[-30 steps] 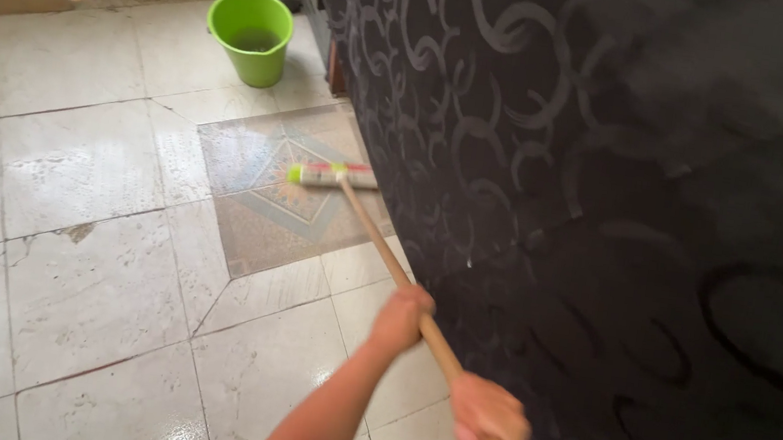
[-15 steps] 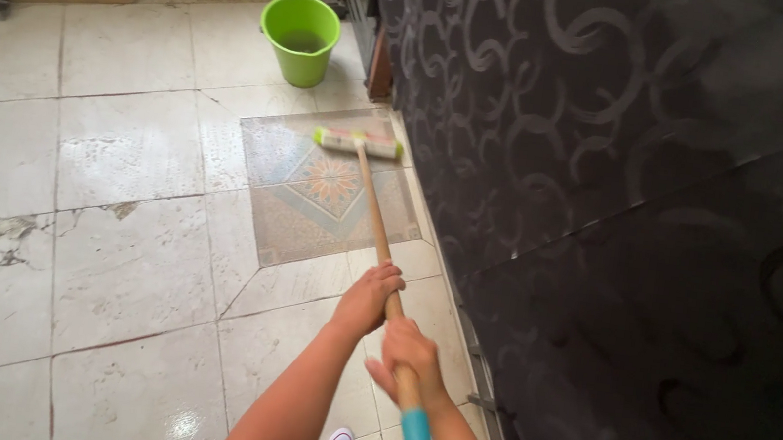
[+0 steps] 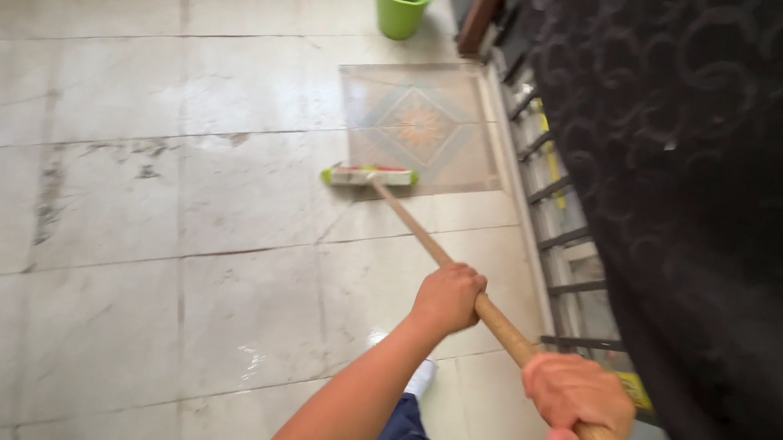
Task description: The person sweeps a tiled floor using a broom, pushing debris along the walls, around a parked motorcycle, and toward a green bucket.
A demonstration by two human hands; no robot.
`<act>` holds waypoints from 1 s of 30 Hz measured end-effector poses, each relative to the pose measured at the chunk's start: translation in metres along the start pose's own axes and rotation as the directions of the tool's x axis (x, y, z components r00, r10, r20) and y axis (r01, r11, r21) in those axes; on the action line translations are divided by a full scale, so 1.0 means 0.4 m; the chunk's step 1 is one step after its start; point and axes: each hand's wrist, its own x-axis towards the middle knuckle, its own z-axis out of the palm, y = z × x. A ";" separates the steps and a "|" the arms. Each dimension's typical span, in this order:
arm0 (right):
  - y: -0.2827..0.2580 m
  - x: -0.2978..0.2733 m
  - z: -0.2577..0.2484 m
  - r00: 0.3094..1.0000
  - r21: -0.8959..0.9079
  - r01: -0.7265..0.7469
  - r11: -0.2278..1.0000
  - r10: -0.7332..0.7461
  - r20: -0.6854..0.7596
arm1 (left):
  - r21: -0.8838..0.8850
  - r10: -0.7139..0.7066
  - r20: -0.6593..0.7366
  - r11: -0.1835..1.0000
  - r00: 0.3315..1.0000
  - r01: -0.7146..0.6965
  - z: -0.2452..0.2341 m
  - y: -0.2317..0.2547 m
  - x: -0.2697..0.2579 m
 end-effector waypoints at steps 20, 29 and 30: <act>-0.117 -0.252 0.435 0.964 0.091 -0.015 0.996 -0.010 0.265 | -0.358 -0.312 -0.440 0.921 0.842 0.154 -0.022 -0.254 -0.584; -0.633 -0.278 0.042 0.968 -0.070 0.165 0.984 -0.149 0.200 | -0.214 -0.113 -0.539 0.977 0.835 -0.006 0.128 0.439 -0.717; -0.630 -0.291 0.039 0.968 -0.067 0.162 0.985 -0.145 0.205 | -0.218 -0.119 -0.539 0.976 0.834 -0.002 0.143 0.461 -0.723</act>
